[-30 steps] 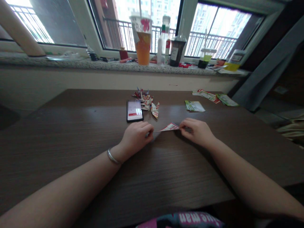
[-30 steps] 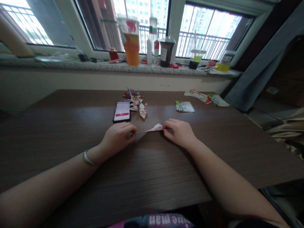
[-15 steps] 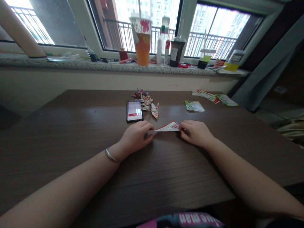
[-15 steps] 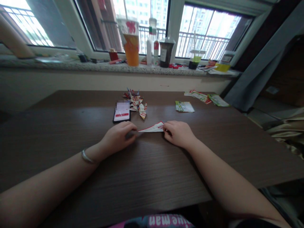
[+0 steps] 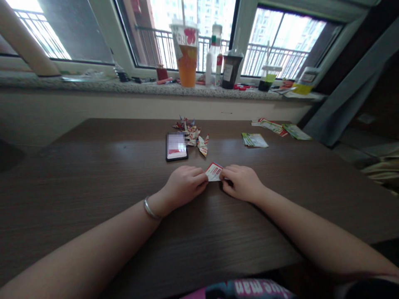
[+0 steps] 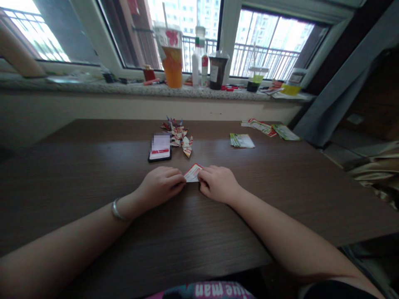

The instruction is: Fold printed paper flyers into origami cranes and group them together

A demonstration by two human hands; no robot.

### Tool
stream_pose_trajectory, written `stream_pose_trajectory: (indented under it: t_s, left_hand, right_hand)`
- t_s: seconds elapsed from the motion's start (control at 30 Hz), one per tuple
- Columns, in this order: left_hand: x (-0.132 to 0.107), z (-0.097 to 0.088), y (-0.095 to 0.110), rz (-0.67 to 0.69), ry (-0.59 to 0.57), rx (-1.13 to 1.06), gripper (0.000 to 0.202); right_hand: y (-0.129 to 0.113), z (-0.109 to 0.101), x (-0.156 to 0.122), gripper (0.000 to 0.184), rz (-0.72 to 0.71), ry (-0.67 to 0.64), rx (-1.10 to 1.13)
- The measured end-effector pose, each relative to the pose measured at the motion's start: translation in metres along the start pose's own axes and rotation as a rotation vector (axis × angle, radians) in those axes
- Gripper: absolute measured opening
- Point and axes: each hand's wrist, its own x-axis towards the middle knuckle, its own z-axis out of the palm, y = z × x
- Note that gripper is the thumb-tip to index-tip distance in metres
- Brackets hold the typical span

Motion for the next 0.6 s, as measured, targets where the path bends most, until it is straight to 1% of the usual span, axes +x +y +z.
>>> stream_pose_trajectory:
  t_s: [0.13,0.3,0.6]
  left_hand:
    - [0.001,0.0,0.004,-0.042,0.032,-0.08,0.012]
    - [0.0,0.0,0.004,-0.117,0.051,-0.16,0.007]
    - [-0.001,-0.001,0.002,-0.103,0.087,-0.171,0.009]
  right_hand:
    - [-0.003,-0.001,0.002,0.01,0.017,0.015,0.034]
    - [-0.002,0.0,0.0,0.008,0.1,0.039,0.13]
    - [0.011,0.001,-0.004,0.008,0.116,0.051,0.166]
